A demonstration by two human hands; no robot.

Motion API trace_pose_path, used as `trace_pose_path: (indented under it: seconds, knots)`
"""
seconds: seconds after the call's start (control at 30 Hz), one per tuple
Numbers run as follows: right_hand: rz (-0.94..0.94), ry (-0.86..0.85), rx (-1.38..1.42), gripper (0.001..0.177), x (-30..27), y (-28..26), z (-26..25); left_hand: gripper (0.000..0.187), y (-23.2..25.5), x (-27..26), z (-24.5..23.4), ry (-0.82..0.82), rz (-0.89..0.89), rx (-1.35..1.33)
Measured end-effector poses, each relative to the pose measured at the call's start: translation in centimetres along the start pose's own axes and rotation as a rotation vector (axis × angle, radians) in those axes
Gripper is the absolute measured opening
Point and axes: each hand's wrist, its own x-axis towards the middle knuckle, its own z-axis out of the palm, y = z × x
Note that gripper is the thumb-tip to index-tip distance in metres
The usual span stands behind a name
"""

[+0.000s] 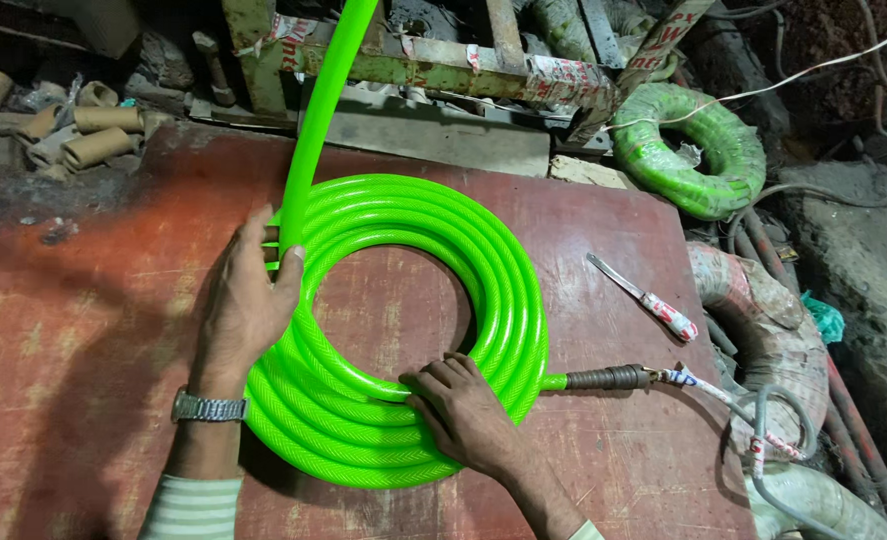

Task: The person coils a green hose on a wooden surface by hand, using their hands to guide and stack the loops one at a time.

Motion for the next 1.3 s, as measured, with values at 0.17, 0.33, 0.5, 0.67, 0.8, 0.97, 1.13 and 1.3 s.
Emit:
trace_pose_path:
  seconds: [0.17, 0.33, 0.5, 0.67, 0.8, 0.97, 1.13, 1.3]
  knots:
    - [0.003, -0.025, 0.024, 0.030, -0.3, 0.8, 0.4, 0.053, -1.1, 0.1, 0.8, 0.038, 0.026, 0.047]
    - [0.003, -0.049, 0.034, 0.029, -0.3, 0.5, 0.0, 0.055, -1.6, 0.1, 1.3, -0.095, -0.112, 0.010]
    - [-0.005, -0.046, 0.062, 0.031, -0.2, 0.1, -0.3, 0.056, -3.7, 0.1, 2.6, -0.097, -0.070, 0.059]
    - [0.035, -0.043, 0.070, 0.031, 0.1, 0.1, 0.4, 0.057, -4.8, 0.0, 3.6, -0.112, -0.032, 0.102]
    - [0.083, -0.025, 0.107, 0.039, 0.8, -1.0, 1.4, 0.059, -5.5, 0.0, 4.2, -0.110, 0.025, 0.196]
    - [0.115, 0.041, 0.106, 0.029, 0.9, -1.4, 2.8, 0.061, -5.3, -0.4, 4.3, -0.102, -0.011, 0.206]
    - [0.108, 0.025, 0.106, 0.031, 0.9, -1.2, 2.6, 0.063, -5.2, -0.5, 4.4, -0.057, 0.004, 0.252]
    - [0.103, -0.015, 0.096, 0.033, 1.1, -1.3, 2.3, 0.051, -6.1, -0.7, 5.3, 0.066, 0.118, 0.313]
